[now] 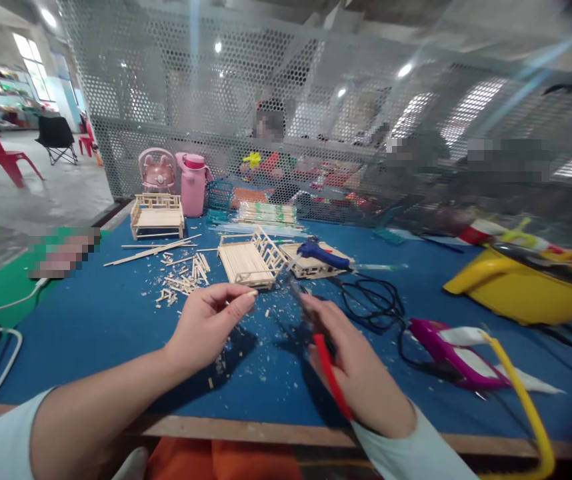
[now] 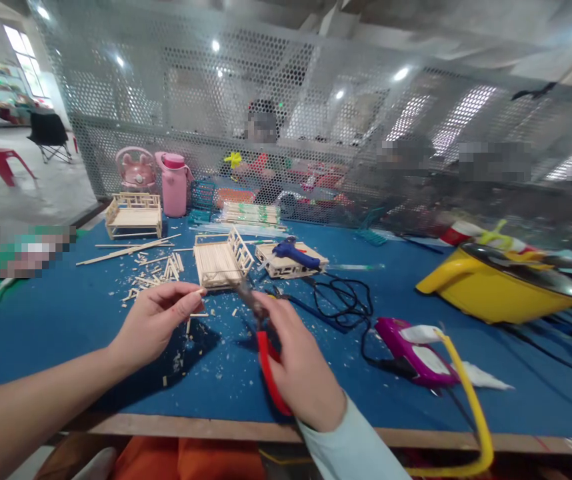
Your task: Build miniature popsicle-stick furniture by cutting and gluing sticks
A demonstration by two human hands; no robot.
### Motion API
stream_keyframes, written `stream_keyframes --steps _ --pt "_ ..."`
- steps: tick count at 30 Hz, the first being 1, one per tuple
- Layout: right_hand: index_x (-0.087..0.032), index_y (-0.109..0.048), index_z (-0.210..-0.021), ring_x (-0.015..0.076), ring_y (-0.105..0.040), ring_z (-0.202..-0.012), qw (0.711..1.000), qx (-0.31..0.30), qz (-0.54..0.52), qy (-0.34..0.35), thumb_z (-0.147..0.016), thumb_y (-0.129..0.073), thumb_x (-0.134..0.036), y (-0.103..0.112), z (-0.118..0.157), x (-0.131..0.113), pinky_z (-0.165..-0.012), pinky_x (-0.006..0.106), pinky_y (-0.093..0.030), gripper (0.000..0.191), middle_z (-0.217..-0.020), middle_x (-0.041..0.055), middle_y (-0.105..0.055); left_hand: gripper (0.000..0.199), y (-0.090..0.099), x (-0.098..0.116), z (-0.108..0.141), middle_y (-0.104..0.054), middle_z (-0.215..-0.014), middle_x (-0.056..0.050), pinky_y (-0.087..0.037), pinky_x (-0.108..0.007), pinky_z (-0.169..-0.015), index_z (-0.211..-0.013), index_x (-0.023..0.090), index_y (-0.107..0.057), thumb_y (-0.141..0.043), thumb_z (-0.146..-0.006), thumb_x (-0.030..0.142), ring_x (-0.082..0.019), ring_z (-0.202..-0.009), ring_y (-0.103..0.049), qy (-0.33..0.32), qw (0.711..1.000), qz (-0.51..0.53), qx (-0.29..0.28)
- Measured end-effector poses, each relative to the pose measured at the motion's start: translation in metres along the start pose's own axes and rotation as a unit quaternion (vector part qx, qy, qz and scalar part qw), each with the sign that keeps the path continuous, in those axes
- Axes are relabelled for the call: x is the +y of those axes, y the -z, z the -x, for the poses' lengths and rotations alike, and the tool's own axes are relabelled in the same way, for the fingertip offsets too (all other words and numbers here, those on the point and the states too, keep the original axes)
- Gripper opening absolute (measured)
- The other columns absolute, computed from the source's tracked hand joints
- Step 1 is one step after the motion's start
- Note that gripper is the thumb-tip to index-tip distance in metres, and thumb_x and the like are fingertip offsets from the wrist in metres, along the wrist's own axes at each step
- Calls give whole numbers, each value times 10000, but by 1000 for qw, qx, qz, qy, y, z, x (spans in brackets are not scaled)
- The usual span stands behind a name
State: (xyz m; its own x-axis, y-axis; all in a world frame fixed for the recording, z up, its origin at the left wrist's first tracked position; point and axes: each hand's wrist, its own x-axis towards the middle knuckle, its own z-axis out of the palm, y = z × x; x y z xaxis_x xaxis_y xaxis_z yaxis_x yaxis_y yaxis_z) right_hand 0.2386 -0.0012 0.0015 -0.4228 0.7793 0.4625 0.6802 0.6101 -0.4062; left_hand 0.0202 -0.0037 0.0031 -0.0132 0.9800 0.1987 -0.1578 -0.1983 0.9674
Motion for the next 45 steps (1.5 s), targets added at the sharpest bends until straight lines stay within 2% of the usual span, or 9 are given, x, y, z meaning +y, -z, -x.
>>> stream_keyframes --steps 5,12,16,20,28,32,36,40,45 --pt "-209 -451 -1263 231 -548 -1086 996 -26 -41 81 -719 -455 -48 -27 -32 -20 -928 413 -482 567 -1153 119 -564 193 3 0 -3 -621 -598 4 -432 -202 -550 -701 143 -668 -629 -784 313 -92 -558 -527 -30 999 -13 8" --pt "-192 -445 -1277 262 -507 -1116 988 -41 -31 143 -641 -444 -41 -24 -50 -19 -960 464 -449 654 -1150 130 -534 158 3 -2 -6 -640 -633 -3 -448 -197 -559 -727 149 -664 -605 -802 275 -102 -590 -550 -56 998 2 25" --pt "-184 -409 -1311 275 -470 -1180 986 -25 -26 162 -641 -444 -67 -28 -50 -15 -993 475 -420 681 -1211 141 -516 119 5 -4 -7 -637 -622 3 -453 -195 -554 -732 155 -659 -586 -799 220 -96 -566 -541 -81 996 -2 30" --pt "-174 -382 -1337 277 -433 -1231 985 -26 -29 168 -649 -443 -77 -32 -44 -12 -1024 479 -392 698 -1270 144 -498 133 6 -3 -6 -652 -635 4 -458 -194 -565 -732 164 -678 -556 -768 126 -99 -578 -552 -108 991 -69 29" --pt "-196 -375 -1346 272 -452 -1220 985 -14 -47 165 -676 -462 -85 -34 -40 -12 -1016 490 -395 684 -1273 140 -503 179 3 0 -3 -659 -638 7 -466 -194 -576 -680 167 -666 -529 -745 73 -104 -599 -570 -130 985 -112 18" --pt "-208 -387 -1326 257 -477 -1191 982 -9 -68 174 -686 -466 -65 -36 -40 -12 -1003 476 -411 660 -1240 128 -529 164 4 3 -2 -631 -613 7 -456 -194 -571 -697 165 -666 -541 -798 137 -100 -581 -548 -127 987 -101 -10" --pt "-222 -406 -1300 235 -519 -1127 977 2 -98 191 -711 -469 -60 -38 -41 -13 -962 430 -450 615 -1194 115 -555 228 3 5 -1 -631 -613 -6 -464 -210 -582 -678 158 -664 -586 -832 307 -109 -585 -547 -110 992 -59 -35" --pt "-215 -422 -1280 222 -556 -1033 974 1 -122 192 -746 -475 -86 -40 -40 -15 -893 396 -487 552 -1107 108 -574 307 1 5 0 -645 -614 -15 -468 -227 -587 -665 159 -671 -635 -794 436 -119 -585 -555 -103 993 -32 -36" --pt "-199 -432 -1259 237 -569 -974 975 11 -104 196 -750 -478 -106 -41 -39 -15 -839 395 -505 519 -1046 114 -581 316 -1 4 2 -664 -641 -33 -484 -246 -607 -681 161 -695 -642 -781 456 -138 -612 -583 -87 995 -30 -25"
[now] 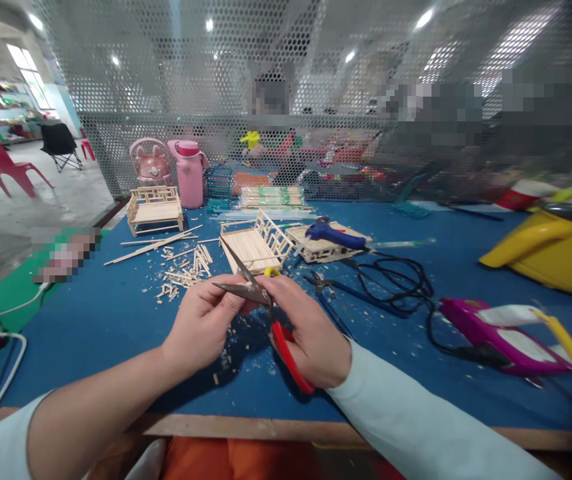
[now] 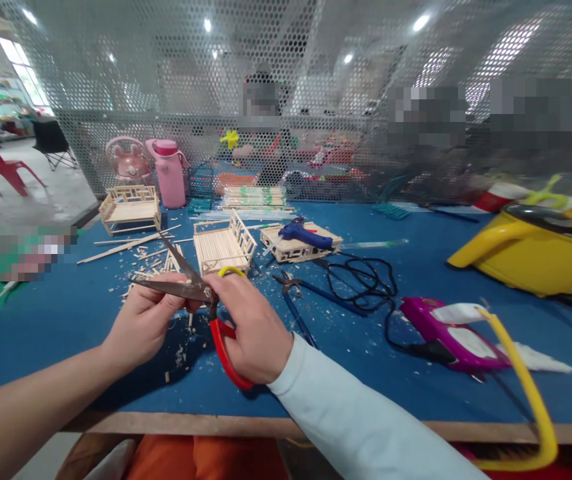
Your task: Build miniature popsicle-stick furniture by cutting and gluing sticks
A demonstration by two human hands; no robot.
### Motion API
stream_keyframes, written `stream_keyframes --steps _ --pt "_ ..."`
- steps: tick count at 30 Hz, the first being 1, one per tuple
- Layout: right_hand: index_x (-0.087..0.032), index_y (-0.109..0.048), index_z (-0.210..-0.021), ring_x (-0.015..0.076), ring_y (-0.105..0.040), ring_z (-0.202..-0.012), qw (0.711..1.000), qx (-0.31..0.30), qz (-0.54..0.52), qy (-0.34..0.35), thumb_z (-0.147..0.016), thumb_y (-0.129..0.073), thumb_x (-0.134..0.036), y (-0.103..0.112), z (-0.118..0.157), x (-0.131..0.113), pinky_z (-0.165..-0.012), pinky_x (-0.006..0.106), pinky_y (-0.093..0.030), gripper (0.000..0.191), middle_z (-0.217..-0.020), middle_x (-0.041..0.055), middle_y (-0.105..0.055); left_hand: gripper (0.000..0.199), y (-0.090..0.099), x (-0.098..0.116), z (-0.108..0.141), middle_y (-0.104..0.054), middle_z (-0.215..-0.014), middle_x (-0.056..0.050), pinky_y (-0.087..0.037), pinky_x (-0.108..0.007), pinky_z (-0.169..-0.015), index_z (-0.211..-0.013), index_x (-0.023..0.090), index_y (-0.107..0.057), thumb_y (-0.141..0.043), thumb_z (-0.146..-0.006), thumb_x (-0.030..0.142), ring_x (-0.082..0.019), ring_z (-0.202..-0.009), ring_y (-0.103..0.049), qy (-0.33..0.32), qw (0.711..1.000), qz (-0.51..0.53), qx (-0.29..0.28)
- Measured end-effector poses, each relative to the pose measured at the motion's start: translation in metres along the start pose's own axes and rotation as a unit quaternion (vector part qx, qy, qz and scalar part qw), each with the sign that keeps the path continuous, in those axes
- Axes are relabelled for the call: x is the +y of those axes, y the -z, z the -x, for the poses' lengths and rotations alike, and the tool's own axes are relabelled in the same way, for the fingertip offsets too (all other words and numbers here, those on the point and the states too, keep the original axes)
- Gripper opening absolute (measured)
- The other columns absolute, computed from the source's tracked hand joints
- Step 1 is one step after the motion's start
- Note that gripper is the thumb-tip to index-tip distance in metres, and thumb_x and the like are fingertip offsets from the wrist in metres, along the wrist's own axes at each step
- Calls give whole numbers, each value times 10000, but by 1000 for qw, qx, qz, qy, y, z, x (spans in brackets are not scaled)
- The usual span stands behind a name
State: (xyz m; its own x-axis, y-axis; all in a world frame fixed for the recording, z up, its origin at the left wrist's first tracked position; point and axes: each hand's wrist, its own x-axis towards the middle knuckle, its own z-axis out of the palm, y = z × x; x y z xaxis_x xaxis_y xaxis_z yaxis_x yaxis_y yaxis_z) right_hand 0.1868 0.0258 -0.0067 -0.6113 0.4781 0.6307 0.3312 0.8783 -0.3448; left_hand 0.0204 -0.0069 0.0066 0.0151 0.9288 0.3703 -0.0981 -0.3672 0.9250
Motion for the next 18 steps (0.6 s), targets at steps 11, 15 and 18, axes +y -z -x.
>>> stream_keyframes --steps 11,15,18 --pt "-117 -479 -1195 249 -608 -934 995 7 99 14 -715 -430 -78 0 5 3 -791 375 -542 484 -994 145 -630 291 0 -5 -1 -593 -596 0 -456 -223 -586 -680 143 -668 -692 -731 429 -108 -577 -510 61 997 36 15" --pt "-97 -489 -1186 269 -603 -926 994 5 110 6 -733 -422 -100 -3 7 3 -777 401 -539 458 -960 157 -626 310 0 -9 -1 -580 -583 6 -439 -221 -574 -677 140 -650 -713 -705 443 -104 -564 -496 82 995 50 19" --pt "-112 -480 -1207 270 -582 -945 995 3 96 -15 -747 -433 -116 -6 7 1 -808 420 -521 462 -993 159 -608 301 0 -11 -1 -586 -588 5 -429 -217 -575 -689 141 -659 -711 -718 436 -103 -570 -498 77 996 50 22"
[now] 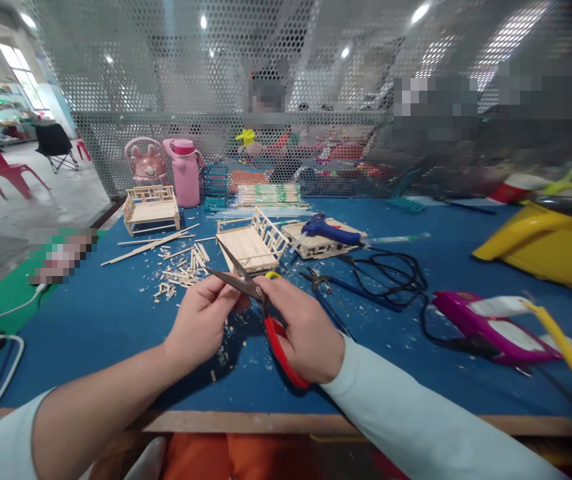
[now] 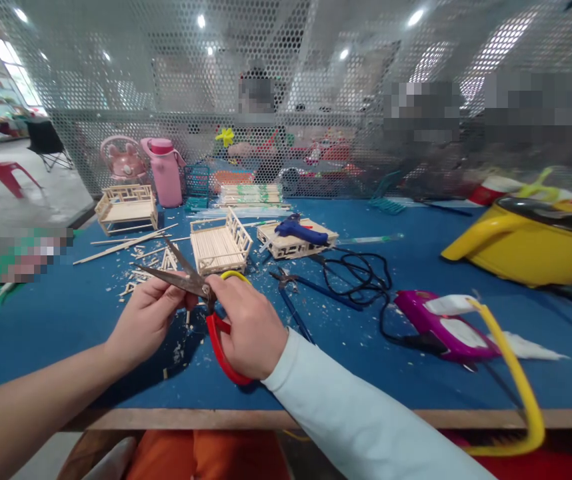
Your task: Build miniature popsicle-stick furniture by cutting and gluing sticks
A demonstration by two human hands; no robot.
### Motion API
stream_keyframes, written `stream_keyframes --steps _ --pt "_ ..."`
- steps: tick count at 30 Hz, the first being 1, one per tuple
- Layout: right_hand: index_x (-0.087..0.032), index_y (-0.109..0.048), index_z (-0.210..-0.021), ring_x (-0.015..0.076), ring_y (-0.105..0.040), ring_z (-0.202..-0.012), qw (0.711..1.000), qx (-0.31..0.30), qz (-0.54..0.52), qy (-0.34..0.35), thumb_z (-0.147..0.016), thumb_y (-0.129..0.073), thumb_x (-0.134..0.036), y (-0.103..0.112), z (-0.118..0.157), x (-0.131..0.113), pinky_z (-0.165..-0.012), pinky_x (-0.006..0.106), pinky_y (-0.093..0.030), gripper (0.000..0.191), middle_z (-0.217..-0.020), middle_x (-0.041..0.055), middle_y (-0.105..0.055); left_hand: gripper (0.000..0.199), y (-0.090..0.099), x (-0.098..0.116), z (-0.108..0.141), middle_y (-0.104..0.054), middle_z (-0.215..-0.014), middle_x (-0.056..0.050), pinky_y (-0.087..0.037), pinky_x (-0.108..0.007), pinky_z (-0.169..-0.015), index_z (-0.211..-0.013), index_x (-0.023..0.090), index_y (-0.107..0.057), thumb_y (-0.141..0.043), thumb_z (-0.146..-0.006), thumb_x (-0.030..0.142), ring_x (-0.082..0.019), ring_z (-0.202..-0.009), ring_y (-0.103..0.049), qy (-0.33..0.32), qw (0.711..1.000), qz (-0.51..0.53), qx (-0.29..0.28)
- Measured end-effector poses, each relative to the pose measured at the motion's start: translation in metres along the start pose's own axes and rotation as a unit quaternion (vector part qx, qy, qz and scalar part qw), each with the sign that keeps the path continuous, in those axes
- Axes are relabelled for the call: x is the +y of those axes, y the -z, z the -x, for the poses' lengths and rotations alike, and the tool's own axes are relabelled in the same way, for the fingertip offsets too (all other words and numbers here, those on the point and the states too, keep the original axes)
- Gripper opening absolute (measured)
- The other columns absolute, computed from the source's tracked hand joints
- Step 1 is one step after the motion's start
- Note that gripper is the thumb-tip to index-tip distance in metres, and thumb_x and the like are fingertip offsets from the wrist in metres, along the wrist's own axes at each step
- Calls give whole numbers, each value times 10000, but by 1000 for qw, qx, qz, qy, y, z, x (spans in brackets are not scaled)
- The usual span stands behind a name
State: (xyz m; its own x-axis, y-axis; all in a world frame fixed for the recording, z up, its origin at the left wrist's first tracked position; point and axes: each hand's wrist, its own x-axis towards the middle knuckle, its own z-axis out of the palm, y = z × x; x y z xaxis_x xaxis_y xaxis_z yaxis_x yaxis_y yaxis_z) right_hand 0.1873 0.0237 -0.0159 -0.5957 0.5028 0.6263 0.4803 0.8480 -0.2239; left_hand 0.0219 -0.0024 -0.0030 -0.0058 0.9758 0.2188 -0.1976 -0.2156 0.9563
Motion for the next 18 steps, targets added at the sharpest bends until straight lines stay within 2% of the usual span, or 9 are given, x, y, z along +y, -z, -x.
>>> stream_keyframes --steps 5,12,15,18 --pt "-126 -419 -1271 283 -514 -1000 1000 9 -9 -27 -705 -438 -110 -1 -2 -6 -869 479 -460 567 -1056 152 -539 337 -3 3 1 -589 -594 9 -453 -222 -585 -652 151 -653 -734 -678 477 -104 -568 -507 -29 999 40 6" --pt "-139 -305 -1348 303 -465 -1092 999 -16 -23 -15 -724 -446 -156 -1 -3 -5 -931 515 -405 639 -1172 170 -481 327 -2 4 3 -626 -642 -11 -477 -243 -609 -703 162 -659 -689 -728 487 -123 -597 -543 -66 998 -3 7" --pt "-160 -317 -1335 286 -471 -1097 998 -25 -60 -6 -740 -451 -157 0 -5 -4 -943 492 -413 610 -1173 157 -488 299 0 3 4 -630 -658 -15 -476 -242 -633 -711 163 -664 -667 -765 457 -125 -622 -551 -77 997 -10 -8" --pt "-174 -319 -1336 252 -487 -1102 994 -42 -103 2 -757 -435 -137 2 -6 -1 -955 448 -428 591 -1161 140 -504 274 1 3 5 -629 -677 -11 -464 -231 -641 -748 166 -673 -664 -777 438 -118 -635 -548 -62 998 18 -24"
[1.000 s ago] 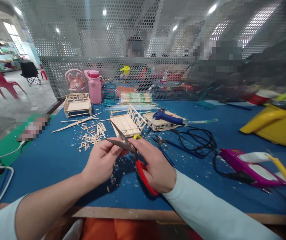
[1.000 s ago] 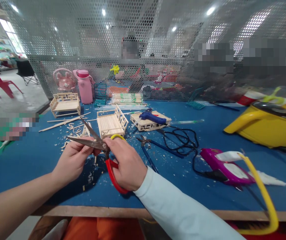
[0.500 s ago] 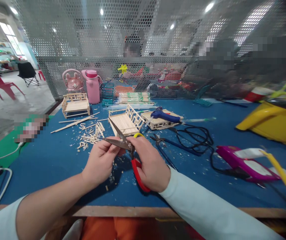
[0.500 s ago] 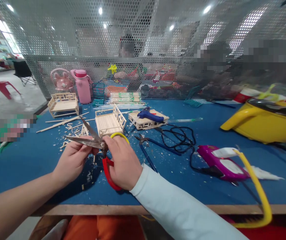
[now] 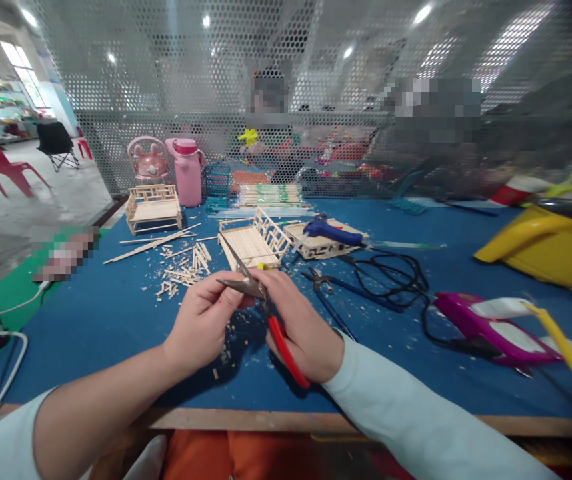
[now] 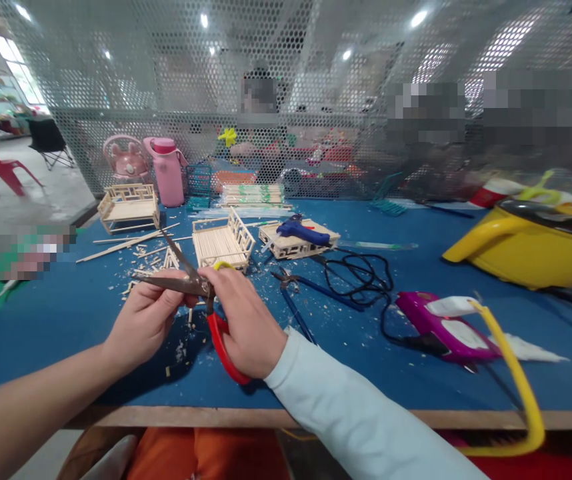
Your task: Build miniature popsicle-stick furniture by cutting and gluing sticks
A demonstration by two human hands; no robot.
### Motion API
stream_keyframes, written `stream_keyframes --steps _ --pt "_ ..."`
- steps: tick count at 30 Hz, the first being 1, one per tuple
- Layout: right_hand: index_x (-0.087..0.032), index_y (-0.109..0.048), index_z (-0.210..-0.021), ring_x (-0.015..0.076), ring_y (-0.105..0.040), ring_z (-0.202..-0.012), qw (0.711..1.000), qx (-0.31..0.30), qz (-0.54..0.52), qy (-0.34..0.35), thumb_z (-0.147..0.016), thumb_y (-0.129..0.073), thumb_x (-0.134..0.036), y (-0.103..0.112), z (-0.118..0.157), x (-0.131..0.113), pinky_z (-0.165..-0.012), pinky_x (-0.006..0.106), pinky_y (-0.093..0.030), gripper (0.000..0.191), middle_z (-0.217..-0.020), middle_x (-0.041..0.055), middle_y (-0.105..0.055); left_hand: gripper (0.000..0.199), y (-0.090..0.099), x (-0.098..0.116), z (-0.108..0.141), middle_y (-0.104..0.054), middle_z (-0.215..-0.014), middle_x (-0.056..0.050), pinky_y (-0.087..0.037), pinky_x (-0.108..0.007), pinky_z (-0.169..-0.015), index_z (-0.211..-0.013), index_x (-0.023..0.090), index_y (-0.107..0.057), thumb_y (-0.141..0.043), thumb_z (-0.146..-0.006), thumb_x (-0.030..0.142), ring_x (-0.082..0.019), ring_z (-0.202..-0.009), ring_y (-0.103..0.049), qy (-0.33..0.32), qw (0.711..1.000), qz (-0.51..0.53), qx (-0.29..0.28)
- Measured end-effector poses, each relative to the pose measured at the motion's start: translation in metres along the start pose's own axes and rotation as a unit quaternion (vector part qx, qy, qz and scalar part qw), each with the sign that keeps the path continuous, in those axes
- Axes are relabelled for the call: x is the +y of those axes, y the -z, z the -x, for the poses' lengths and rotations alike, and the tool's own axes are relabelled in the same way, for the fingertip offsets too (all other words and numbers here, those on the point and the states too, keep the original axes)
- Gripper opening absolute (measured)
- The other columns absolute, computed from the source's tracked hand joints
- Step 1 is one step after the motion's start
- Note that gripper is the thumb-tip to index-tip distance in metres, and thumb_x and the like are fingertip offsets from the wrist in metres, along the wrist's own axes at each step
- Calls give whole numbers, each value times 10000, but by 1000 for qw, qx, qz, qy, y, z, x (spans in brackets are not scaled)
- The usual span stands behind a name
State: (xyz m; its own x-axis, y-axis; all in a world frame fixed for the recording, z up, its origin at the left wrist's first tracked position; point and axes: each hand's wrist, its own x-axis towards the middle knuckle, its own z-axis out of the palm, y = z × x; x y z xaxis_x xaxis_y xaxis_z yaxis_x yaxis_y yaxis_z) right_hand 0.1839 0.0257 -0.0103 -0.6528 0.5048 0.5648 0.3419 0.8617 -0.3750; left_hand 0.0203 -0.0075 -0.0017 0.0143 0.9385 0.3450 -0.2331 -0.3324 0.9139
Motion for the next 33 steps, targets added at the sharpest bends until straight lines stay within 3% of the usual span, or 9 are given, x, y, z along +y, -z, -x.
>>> stream_keyframes --steps 9,15,22,33 --pt "-165 -284 -1365 281 -435 -1220 1000 -9 21 17 -776 -441 -205 2 0 4 -1015 499 -370 611 -1293 168 -478 338 1 -4 -1 -535 -602 15 -391 -219 -612 -651 170 -567 -601 -821 460 -106 -595 -460 54 998 18 9" --pt "-177 -263 -1376 264 -428 -1225 1000 -3 7 7 -791 -443 -182 0 0 1 -1021 478 -370 613 -1294 158 -469 313 2 -3 -1 -564 -638 0 -407 -236 -637 -694 168 -598 -616 -810 458 -122 -629 -498 4 999 -40 -12" --pt "-147 -264 -1371 288 -405 -1223 999 -1 35 11 -750 -455 -192 2 0 1 -1019 507 -346 651 -1281 171 -463 277 -2 4 0 -557 -604 6 -406 -235 -600 -634 172 -581 -603 -820 376 -123 -601 -492 -29 992 -122 25" --pt "-138 -264 -1376 286 -401 -1222 999 2 29 29 -766 -443 -215 2 1 1 -1011 494 -347 640 -1288 170 -465 264 1 6 -1 -543 -623 6 -400 -229 -606 -629 174 -542 -561 -851 316 -121 -612 -480 -39 990 -136 -28"
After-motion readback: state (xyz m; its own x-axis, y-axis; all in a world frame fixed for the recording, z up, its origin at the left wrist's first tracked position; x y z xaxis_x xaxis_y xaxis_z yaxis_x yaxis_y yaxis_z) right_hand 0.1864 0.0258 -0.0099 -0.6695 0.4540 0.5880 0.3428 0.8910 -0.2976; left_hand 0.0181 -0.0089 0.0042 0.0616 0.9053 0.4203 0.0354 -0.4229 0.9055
